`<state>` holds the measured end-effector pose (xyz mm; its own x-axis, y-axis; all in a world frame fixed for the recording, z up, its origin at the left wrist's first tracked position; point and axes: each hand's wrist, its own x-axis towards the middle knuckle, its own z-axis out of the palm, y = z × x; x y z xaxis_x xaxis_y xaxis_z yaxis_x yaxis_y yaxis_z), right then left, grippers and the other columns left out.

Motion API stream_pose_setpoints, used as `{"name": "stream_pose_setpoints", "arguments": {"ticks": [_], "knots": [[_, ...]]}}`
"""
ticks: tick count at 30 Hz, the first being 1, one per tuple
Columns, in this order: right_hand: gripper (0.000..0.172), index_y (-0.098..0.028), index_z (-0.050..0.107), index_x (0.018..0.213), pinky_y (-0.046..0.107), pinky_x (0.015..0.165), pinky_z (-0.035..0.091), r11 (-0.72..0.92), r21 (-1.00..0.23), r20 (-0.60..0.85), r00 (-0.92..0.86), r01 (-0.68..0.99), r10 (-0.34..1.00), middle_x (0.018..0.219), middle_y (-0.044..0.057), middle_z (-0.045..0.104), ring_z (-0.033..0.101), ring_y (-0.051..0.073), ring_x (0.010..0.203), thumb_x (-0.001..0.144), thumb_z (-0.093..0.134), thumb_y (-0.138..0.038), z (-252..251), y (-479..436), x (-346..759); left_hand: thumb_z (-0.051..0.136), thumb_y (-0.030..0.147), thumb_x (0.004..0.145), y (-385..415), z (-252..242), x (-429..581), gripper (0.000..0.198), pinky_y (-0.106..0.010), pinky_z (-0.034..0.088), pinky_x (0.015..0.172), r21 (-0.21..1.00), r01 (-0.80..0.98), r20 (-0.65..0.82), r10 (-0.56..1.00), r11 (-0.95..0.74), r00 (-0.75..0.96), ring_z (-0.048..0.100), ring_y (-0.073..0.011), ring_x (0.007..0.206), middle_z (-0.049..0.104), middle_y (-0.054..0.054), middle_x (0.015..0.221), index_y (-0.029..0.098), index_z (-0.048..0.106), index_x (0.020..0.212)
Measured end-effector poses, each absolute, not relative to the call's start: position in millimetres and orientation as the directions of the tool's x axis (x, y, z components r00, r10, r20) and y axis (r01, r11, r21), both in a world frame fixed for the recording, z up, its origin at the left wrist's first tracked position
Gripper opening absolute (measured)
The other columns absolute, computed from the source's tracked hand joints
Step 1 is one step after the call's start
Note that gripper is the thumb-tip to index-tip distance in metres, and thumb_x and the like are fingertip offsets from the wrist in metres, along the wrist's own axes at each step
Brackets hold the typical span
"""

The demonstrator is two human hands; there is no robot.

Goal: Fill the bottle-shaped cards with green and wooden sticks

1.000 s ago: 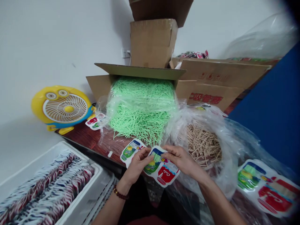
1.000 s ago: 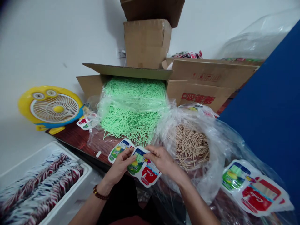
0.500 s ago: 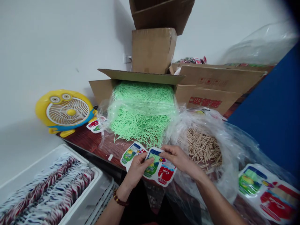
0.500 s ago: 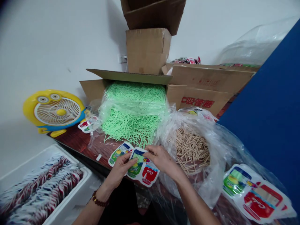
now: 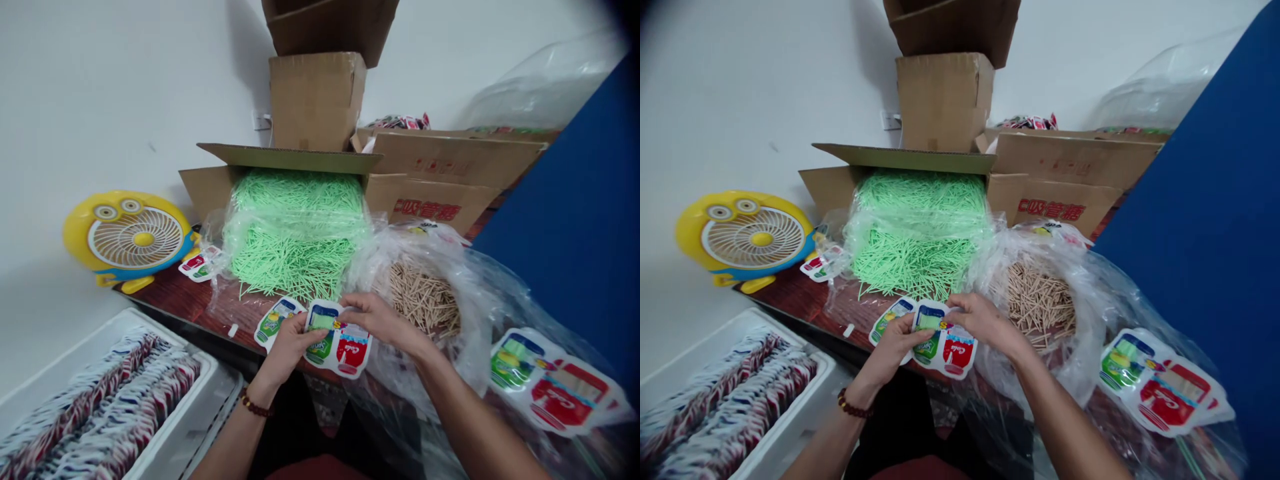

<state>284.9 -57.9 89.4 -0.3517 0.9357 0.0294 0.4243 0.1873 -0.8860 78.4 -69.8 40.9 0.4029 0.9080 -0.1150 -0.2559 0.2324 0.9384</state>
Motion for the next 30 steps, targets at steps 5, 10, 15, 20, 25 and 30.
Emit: {"name": "stream_pose_setpoints", "arguments": {"ticks": [5, 10, 15, 20, 25, 30], "knots": [[0.014, -0.018, 0.068, 0.073, 0.02, 0.051, 0.031, 0.217, -0.872, 0.032, -0.391, 0.439, 0.92, 0.062, -0.004, 0.059, 0.048, 0.011, 0.057, 0.078, 0.06, -0.029, 99.5, -56.4, 286.9, 0.08, 0.03, 0.067, -68.7, 47.8, 78.8, 0.028, -0.029, 0.052, 0.066, 0.928, -0.283, -0.126, 0.918, 0.244, 0.377, 0.066, -0.0173, 0.064, 0.074, -0.003, 0.075, 0.014, 0.073, 0.089], [0.016, -0.018, 0.065, 0.067, 0.021, 0.05, 0.029, 0.252, -0.855, 0.069, -0.382, 0.453, 0.922, 0.057, -0.005, 0.054, 0.043, 0.01, 0.054, 0.078, 0.06, -0.029, 108.2, -54.5, 286.3, 0.079, 0.031, 0.069, -69.7, 52.1, 77.4, 0.029, -0.03, 0.053, 0.068, 0.924, -0.303, -0.104, 0.917, 0.232, 0.386, 0.067, -0.0182, 0.066, 0.075, -0.004, 0.077, 0.014, 0.074, 0.092], [0.011, -0.018, 0.067, 0.078, 0.021, 0.053, 0.033, 0.269, -0.863, 0.108, -0.364, 0.428, 0.925, 0.067, -0.002, 0.061, 0.049, 0.012, 0.06, 0.077, 0.06, -0.027, 113.0, -53.3, 278.3, 0.077, 0.034, 0.071, -73.5, 55.0, 72.3, 0.034, -0.031, 0.053, 0.067, 0.918, -0.326, -0.085, 0.915, 0.226, 0.394, 0.068, -0.0196, 0.068, 0.075, -0.006, 0.081, 0.012, 0.073, 0.095], [0.01, -0.018, 0.065, 0.072, 0.022, 0.054, 0.034, 0.238, -0.889, 0.094, -0.352, 0.392, 0.931, 0.063, -0.003, 0.059, 0.047, 0.011, 0.058, 0.075, 0.061, -0.027, 116.9, -50.8, 268.9, 0.077, 0.026, 0.072, -75.1, 59.7, 65.1, 0.038, -0.031, 0.054, 0.069, 0.888, -0.374, -0.074, 0.886, 0.268, 0.458, 0.07, -0.0197, 0.072, 0.076, -0.007, 0.089, 0.014, 0.069, 0.107], [0.013, -0.017, 0.064, 0.074, 0.022, 0.054, 0.034, 0.211, -0.904, 0.064, -0.372, 0.371, 0.926, 0.061, -0.003, 0.057, 0.047, 0.011, 0.057, 0.074, 0.062, -0.03, 122.7, -48.7, 269.3, 0.074, 0.028, 0.075, -77.6, 72.4, 60.3, 0.029, -0.03, 0.055, 0.068, 0.867, -0.402, -0.088, 0.883, 0.296, 0.461, 0.07, -0.0206, 0.071, 0.076, -0.009, 0.085, 0.01, 0.072, 0.098], [0.015, -0.016, 0.062, 0.075, 0.021, 0.053, 0.034, 0.226, -0.896, 0.074, -0.375, 0.382, 0.924, 0.061, -0.004, 0.056, 0.047, 0.01, 0.056, 0.075, 0.062, -0.031, 125.4, -50.7, 271.7, 0.077, 0.025, 0.072, -82.5, 82.0, 59.3, 0.028, -0.032, 0.055, 0.074, 0.882, -0.372, -0.094, 0.879, 0.291, 0.467, 0.071, -0.0211, 0.073, 0.077, -0.009, 0.086, 0.011, 0.073, 0.096]]}}
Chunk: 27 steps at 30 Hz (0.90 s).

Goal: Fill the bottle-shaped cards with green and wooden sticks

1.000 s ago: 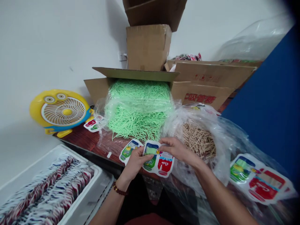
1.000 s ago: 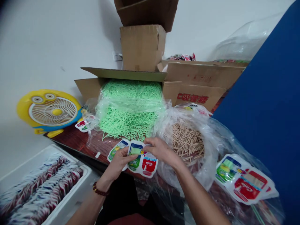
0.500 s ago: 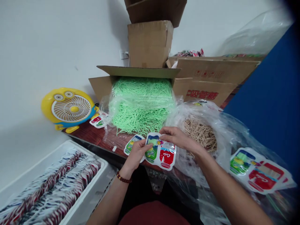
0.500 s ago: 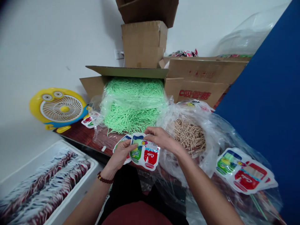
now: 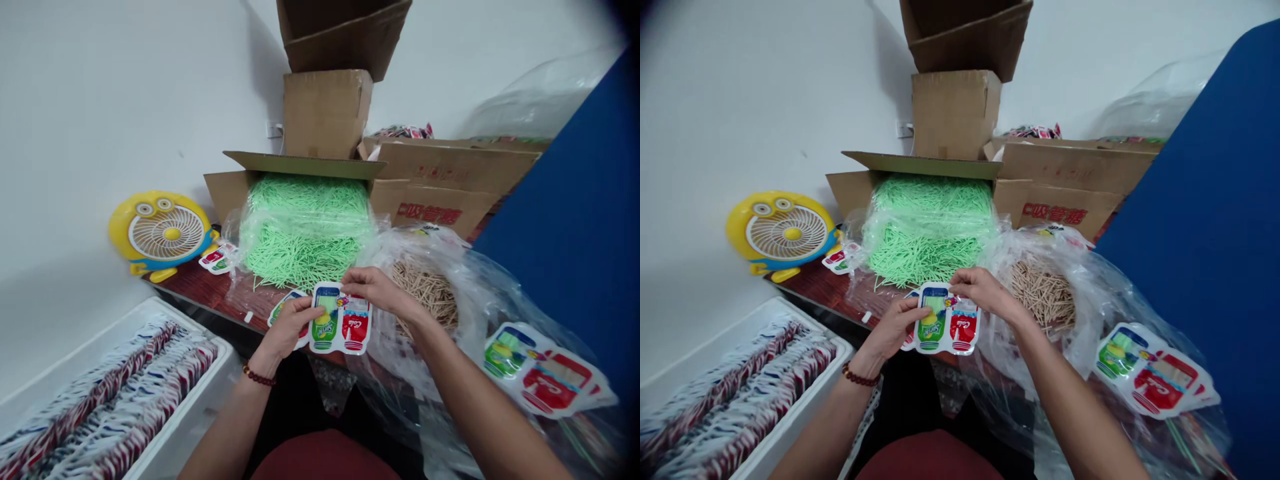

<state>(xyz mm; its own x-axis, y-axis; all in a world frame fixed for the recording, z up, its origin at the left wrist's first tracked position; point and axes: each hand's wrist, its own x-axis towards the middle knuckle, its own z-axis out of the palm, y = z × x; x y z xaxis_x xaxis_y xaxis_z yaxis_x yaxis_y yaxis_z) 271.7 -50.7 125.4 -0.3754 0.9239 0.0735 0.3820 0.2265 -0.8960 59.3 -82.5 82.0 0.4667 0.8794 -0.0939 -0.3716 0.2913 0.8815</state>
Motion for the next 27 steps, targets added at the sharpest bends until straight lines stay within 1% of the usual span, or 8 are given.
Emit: {"name": "stream_pose_setpoints", "arguments": {"ticks": [4, 9, 11, 16, 20, 24, 27], "knots": [[0.015, -0.016, 0.062, 0.075, 0.021, 0.054, 0.035, 0.256, -0.893, 0.106, -0.381, 0.369, 0.918, 0.063, -0.003, 0.058, 0.048, 0.01, 0.057, 0.076, 0.062, -0.031, 129.8, -56.4, 271.9, 0.078, 0.024, 0.069, -82.7, 83.5, 61.0, 0.028, -0.033, 0.055, 0.071, 0.909, -0.35, -0.061, 0.905, 0.224, 0.421, 0.071, -0.0209, 0.067, 0.077, -0.008, 0.081, 0.011, 0.073, 0.093], [0.014, -0.016, 0.063, 0.074, 0.021, 0.052, 0.034, 0.292, -0.877, 0.151, -0.357, 0.382, 0.922, 0.062, -0.003, 0.057, 0.046, 0.009, 0.056, 0.077, 0.061, -0.03, 135.5, -63.9, 273.2, 0.08, 0.021, 0.067, -85.8, 93.0, 68.5, 0.034, -0.032, 0.055, 0.072, 0.92, -0.332, -0.041, 0.894, 0.208, 0.445, 0.071, -0.0205, 0.073, 0.076, -0.008, 0.087, 0.013, 0.07, 0.098], [0.013, -0.016, 0.063, 0.075, 0.02, 0.053, 0.034, 0.32, -0.861, 0.171, -0.368, 0.394, 0.914, 0.063, -0.003, 0.057, 0.046, 0.009, 0.056, 0.077, 0.061, -0.029, 137.0, -66.9, 273.7, 0.08, 0.021, 0.066, -87.4, 96.6, 72.9, 0.034, -0.031, 0.056, 0.071, 0.929, -0.313, -0.043, 0.897, 0.199, 0.44, 0.07, -0.0198, 0.073, 0.076, -0.007, 0.087, 0.013, 0.07, 0.097], [0.012, -0.016, 0.064, 0.075, 0.02, 0.053, 0.033, 0.375, -0.821, 0.225, -0.36, 0.431, 0.906, 0.064, -0.003, 0.058, 0.047, 0.009, 0.057, 0.079, 0.059, -0.027, 137.7, -70.9, 277.5, 0.081, 0.022, 0.064, -88.5, 97.0, 81.4, 0.03, -0.03, 0.057, 0.065, 0.952, -0.271, -0.036, 0.935, 0.139, 0.353, 0.07, -0.0194, 0.066, 0.077, -0.006, 0.082, 0.013, 0.071, 0.091], [0.012, -0.016, 0.065, 0.074, 0.02, 0.054, 0.034, 0.386, -0.806, 0.234, -0.357, 0.449, 0.904, 0.064, -0.002, 0.06, 0.049, 0.009, 0.059, 0.079, 0.058, -0.024, 137.4, -71.6, 281.6, 0.082, 0.021, 0.063, -89.0, 93.1, 85.1, 0.033, -0.031, 0.057, 0.064, 0.968, -0.233, -0.018, 0.95, 0.095, 0.312, 0.07, -0.0201, 0.066, 0.077, -0.006, 0.082, 0.012, 0.071, 0.093], [0.011, -0.016, 0.065, 0.073, 0.019, 0.052, 0.033, 0.399, -0.788, 0.252, -0.346, 0.469, 0.904, 0.062, -0.003, 0.06, 0.049, 0.009, 0.057, 0.078, 0.059, -0.023, 134.8, -71.3, 284.5, 0.081, 0.024, 0.064, -90.1, 90.5, 87.1, 0.033, -0.032, 0.058, 0.066, 0.957, -0.252, -0.055, 0.943, 0.143, 0.327, 0.071, -0.021, 0.068, 0.077, -0.007, 0.083, 0.013, 0.07, 0.093], [0.01, -0.016, 0.066, 0.073, 0.019, 0.052, 0.033, 0.402, -0.791, 0.258, -0.345, 0.461, 0.903, 0.061, -0.003, 0.06, 0.05, 0.009, 0.057, 0.077, 0.06, -0.023, 128.2, -67.9, 285.7, 0.082, 0.026, 0.062, -90.2, 89.0, 86.0, 0.035, -0.032, 0.058, 0.066, 0.956, -0.239, -0.081, 0.94, 0.167, 0.331, 0.072, -0.0214, 0.067, 0.077, -0.007, 0.082, 0.013, 0.07, 0.092]]}}
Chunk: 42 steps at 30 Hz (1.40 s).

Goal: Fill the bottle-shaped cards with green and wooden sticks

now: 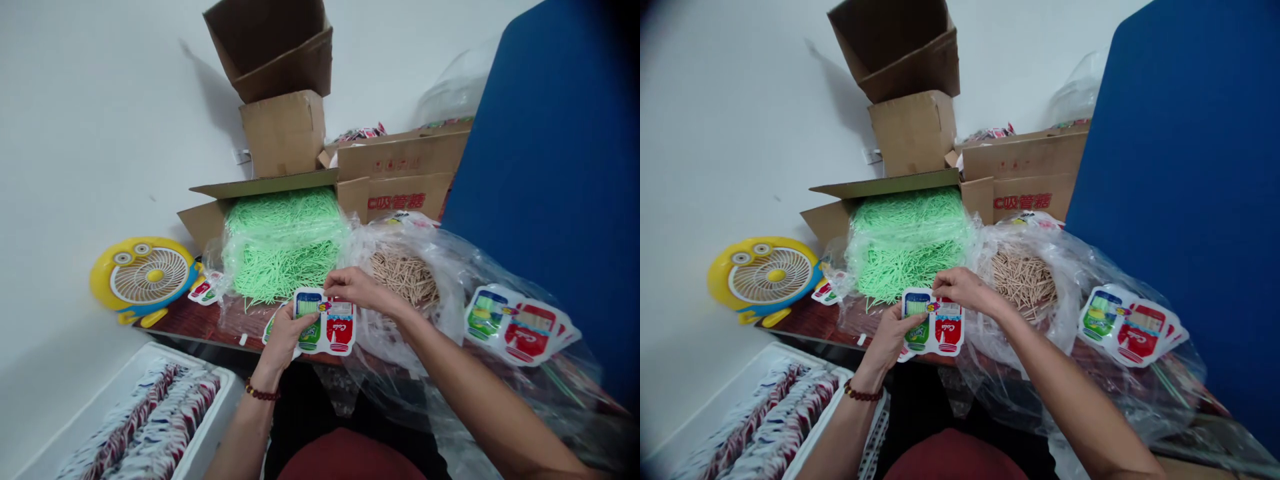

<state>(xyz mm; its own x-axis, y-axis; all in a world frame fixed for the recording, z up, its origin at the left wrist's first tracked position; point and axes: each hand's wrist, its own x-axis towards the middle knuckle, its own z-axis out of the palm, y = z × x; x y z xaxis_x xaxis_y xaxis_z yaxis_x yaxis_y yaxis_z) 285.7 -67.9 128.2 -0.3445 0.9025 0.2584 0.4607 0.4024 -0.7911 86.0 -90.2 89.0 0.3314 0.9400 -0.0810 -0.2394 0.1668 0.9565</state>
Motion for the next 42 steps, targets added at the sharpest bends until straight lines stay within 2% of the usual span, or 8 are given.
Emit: {"name": "stream_pose_setpoints", "arguments": {"ticks": [7, 12, 17, 23, 29, 35, 39, 42], "knots": [[0.014, -0.015, 0.066, 0.076, 0.019, 0.054, 0.038, 0.384, -0.792, 0.226, -0.357, 0.475, 0.907, 0.066, -0.002, 0.064, 0.055, 0.01, 0.059, 0.079, 0.057, -0.026, 107.5, -49.0, 278.8, 0.083, 0.025, 0.06, -84.1, 75.2, 75.2, 0.036, -0.033, 0.058, 0.062, 0.958, -0.223, -0.118, 0.956, 0.181, 0.269, 0.071, -0.0228, 0.063, 0.077, -0.007, 0.076, 0.011, 0.071, 0.091], [0.022, -0.015, 0.064, 0.093, 0.018, 0.057, 0.041, 0.289, -0.658, 0.12, -0.281, 0.696, 0.952, 0.084, 0.001, 0.069, 0.062, 0.009, 0.065, 0.086, 0.045, -0.022, 85.2, -31.4, 277.2, 0.083, 0.025, 0.059, -84.1, 57.8, 41.1, 0.036, -0.032, 0.058, 0.06, 0.956, -0.225, -0.147, 0.973, 0.186, 0.179, 0.072, -0.0229, 0.062, 0.077, -0.007, 0.076, 0.012, 0.07, 0.091], [0.016, -0.018, 0.068, 0.085, 0.021, 0.061, 0.04, 0.243, -0.499, 0.035, -0.261, 0.832, 0.965, 0.08, 0.003, 0.07, 0.064, 0.015, 0.074, 0.079, 0.053, -0.02, 54.2, -18.1, 269.2, 0.083, 0.021, 0.057, -95.7, 39.6, -10.4, 0.032, -0.031, 0.058, 0.052, 0.927, -0.235, -0.303, 0.953, 0.291, -0.015, 0.071, -0.0231, 0.054, 0.077, -0.006, 0.068, 0.013, 0.07, 0.084], [0.027, -0.021, 0.069, 0.097, 0.025, 0.069, 0.042, 0.252, -0.28, -0.031, -0.271, 0.927, 0.962, 0.097, 0.007, 0.07, 0.063, 0.02, 0.091, 0.083, 0.046, -0.014, 37.2, 1.8, 237.9, 0.081, 0.02, 0.063, -106.5, 29.0, -26.4, 0.03, -0.031, 0.058, 0.057, 0.903, -0.306, -0.316, 0.949, 0.301, 0.002, 0.072, -0.0227, 0.06, 0.077, -0.003, 0.071, 0.016, 0.069, 0.09], [0.028, -0.017, 0.069, 0.096, 0.031, 0.076, 0.043, 0.385, -0.176, -0.043, -0.397, 0.906, 0.917, 0.106, 0.014, 0.064, 0.062, 0.025, 0.096, 0.088, 0.042, -0.013, 29.3, 13.0, 222.2, 0.082, 0.024, 0.062, -103.5, 27.9, -13.7, 0.033, -0.031, 0.057, 0.058, 0.909, -0.298, -0.283, 0.957, 0.291, 0.07, 0.071, -0.0216, 0.058, 0.077, -0.007, 0.072, 0.012, 0.069, 0.09], [0.023, -0.017, 0.065, 0.095, 0.028, 0.073, 0.043, 0.41, -0.242, 0.037, -0.414, 0.879, 0.91, 0.108, 0.013, 0.061, 0.061, 0.022, 0.09, 0.091, 0.043, -0.019, 24.9, 15.6, 228.0, 0.081, 0.025, 0.064, -102.5, 33.5, -6.3, 0.036, -0.034, 0.058, 0.064, 0.909, -0.305, -0.254, 0.957, 0.285, 0.138, 0.072, -0.0233, 0.066, 0.078, -0.009, 0.081, 0.011, 0.069, 0.095], [0.022, -0.017, 0.06, 0.096, 0.028, 0.073, 0.042, 0.362, -0.403, 0.183, -0.313, 0.841, 0.932, 0.1, 0.009, 0.062, 0.06, 0.019, 0.089, 0.091, 0.039, -0.019, 35.2, 18.4, 233.1, 0.082, 0.026, 0.063, -103.8, 39.7, -1.5, 0.036, -0.035, 0.058, 0.068, 0.919, -0.272, -0.247, 0.955, 0.285, 0.167, 0.072, -0.0251, 0.071, 0.078, -0.011, 0.084, 0.011, 0.07, 0.094], [0.024, -0.017, 0.053, 0.107, 0.025, 0.066, 0.044, 0.332, -0.543, 0.254, -0.225, 0.772, 0.941, 0.089, 0.004, 0.063, 0.061, 0.014, 0.077, 0.09, 0.036, -0.021, 51.5, 12.9, 230.6, 0.082, 0.027, 0.063, -104.7, 43.4, 3.1, 0.037, -0.036, 0.058, 0.069, 0.921, -0.251, -0.255, 0.949, 0.297, 0.186, 0.072, -0.0258, 0.072, 0.078, -0.01, 0.084, 0.012, 0.071, 0.095]]}}
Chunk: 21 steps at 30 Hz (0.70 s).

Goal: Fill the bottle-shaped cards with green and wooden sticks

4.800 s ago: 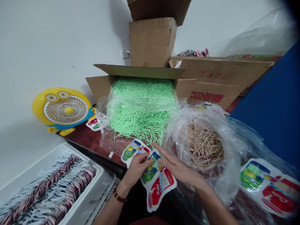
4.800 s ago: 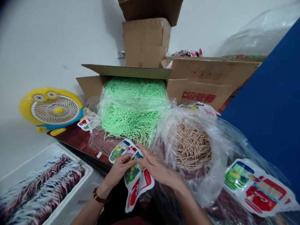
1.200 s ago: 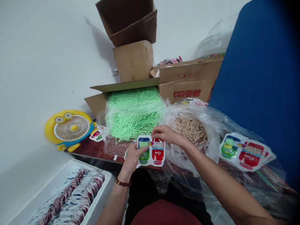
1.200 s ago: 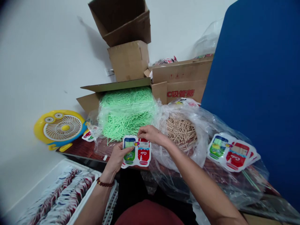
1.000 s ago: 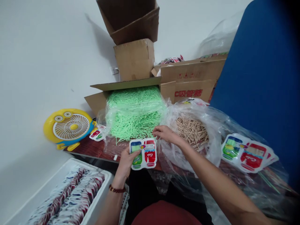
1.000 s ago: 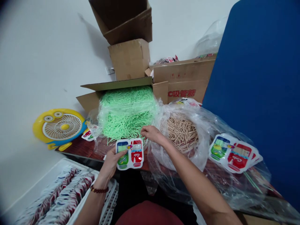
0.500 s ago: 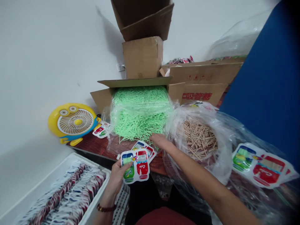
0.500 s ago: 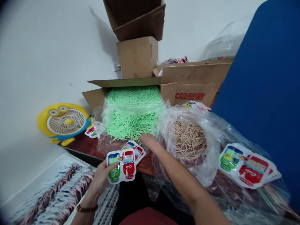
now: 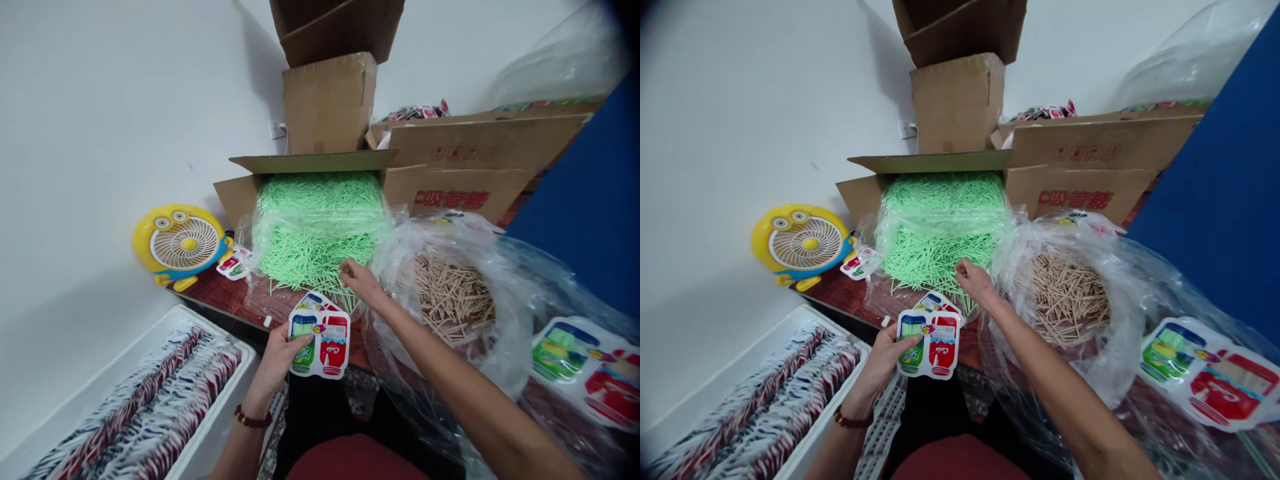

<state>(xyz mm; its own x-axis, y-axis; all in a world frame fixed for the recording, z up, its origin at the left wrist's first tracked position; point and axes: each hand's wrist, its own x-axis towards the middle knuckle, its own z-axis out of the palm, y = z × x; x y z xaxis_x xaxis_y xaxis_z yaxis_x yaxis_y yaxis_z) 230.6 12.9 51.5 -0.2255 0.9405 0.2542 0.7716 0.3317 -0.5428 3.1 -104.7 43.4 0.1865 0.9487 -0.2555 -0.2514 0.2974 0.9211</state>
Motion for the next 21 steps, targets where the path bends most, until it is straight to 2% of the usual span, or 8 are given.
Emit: {"name": "stream_pose_setpoints", "arguments": {"ticks": [2, 4, 6, 7, 11, 21], "knots": [[0.025, -0.017, 0.048, 0.111, 0.022, 0.057, 0.043, 0.339, -0.724, 0.29, -0.181, 0.6, 0.94, 0.085, 0.002, 0.062, 0.06, 0.011, 0.065, 0.09, 0.039, -0.026, 66.5, 2.0, 224.6, 0.082, 0.027, 0.063, -105.7, 45.7, 6.3, 0.038, -0.035, 0.058, 0.068, 0.922, -0.242, -0.257, 0.945, 0.302, 0.201, 0.072, -0.0252, 0.071, 0.078, -0.009, 0.085, 0.013, 0.07, 0.097], [0.023, -0.018, 0.052, 0.101, 0.021, 0.049, 0.04, 0.328, -0.924, 0.305, -0.14, 0.197, 0.942, 0.077, -0.001, 0.06, 0.058, 0.01, 0.056, 0.083, 0.052, -0.033, 82.8, -13.4, 216.2, 0.082, 0.027, 0.063, -107.0, 48.1, 9.5, 0.039, -0.034, 0.057, 0.068, 0.925, -0.232, -0.252, 0.943, 0.301, 0.218, 0.072, -0.0247, 0.071, 0.078, -0.01, 0.086, 0.013, 0.071, 0.097], [0.023, -0.019, 0.055, 0.091, 0.02, 0.046, 0.038, 0.283, -0.955, 0.292, -0.117, -0.084, 0.949, 0.07, -0.003, 0.059, 0.056, 0.01, 0.052, 0.075, 0.063, -0.033, 97.3, -29.4, 207.5, 0.082, 0.028, 0.063, -108.6, 50.4, 12.0, 0.038, -0.033, 0.057, 0.068, 0.93, -0.216, -0.248, 0.941, 0.298, 0.233, 0.072, -0.0246, 0.071, 0.078, -0.01, 0.086, 0.012, 0.071, 0.097], [0.023, -0.019, 0.056, 0.088, 0.02, 0.045, 0.038, 0.271, -0.952, 0.287, -0.104, -0.143, 0.952, 0.068, -0.004, 0.059, 0.056, 0.009, 0.052, 0.072, 0.066, -0.033, 102.8, -36.4, 203.7, 0.082, 0.028, 0.063, -109.4, 51.3, 13.0, 0.038, -0.033, 0.057, 0.068, 0.932, -0.208, -0.245, 0.94, 0.296, 0.239, 0.072, -0.0247, 0.071, 0.078, -0.01, 0.086, 0.012, 0.072, 0.096], [0.018, -0.019, 0.059, 0.085, 0.02, 0.047, 0.04, 0.289, -0.94, 0.299, -0.031, -0.183, 0.954, 0.067, -0.004, 0.06, 0.055, 0.008, 0.053, 0.072, 0.067, -0.03, 111.1, -52.1, 193.9, 0.081, 0.027, 0.065, -112.4, 54.0, 14.7, 0.034, -0.033, 0.056, 0.069, 0.94, -0.194, -0.224, 0.937, 0.28, 0.267, 0.072, -0.0247, 0.072, 0.078, -0.01, 0.088, 0.013, 0.073, 0.095], [0.017, -0.02, 0.059, 0.085, 0.02, 0.046, 0.039, 0.293, -0.94, 0.301, -0.018, -0.174, 0.953, 0.067, -0.004, 0.061, 0.056, 0.01, 0.054, 0.074, 0.066, -0.031, 102.2, -55.3, 195.4, 0.079, 0.025, 0.067, -113.7, 54.4, 16.4, 0.031, -0.035, 0.056, 0.072, 0.942, -0.191, -0.213, 0.934, 0.275, 0.288, 0.072, -0.0254, 0.075, 0.077, -0.011, 0.089, 0.012, 0.073, 0.095]]}}
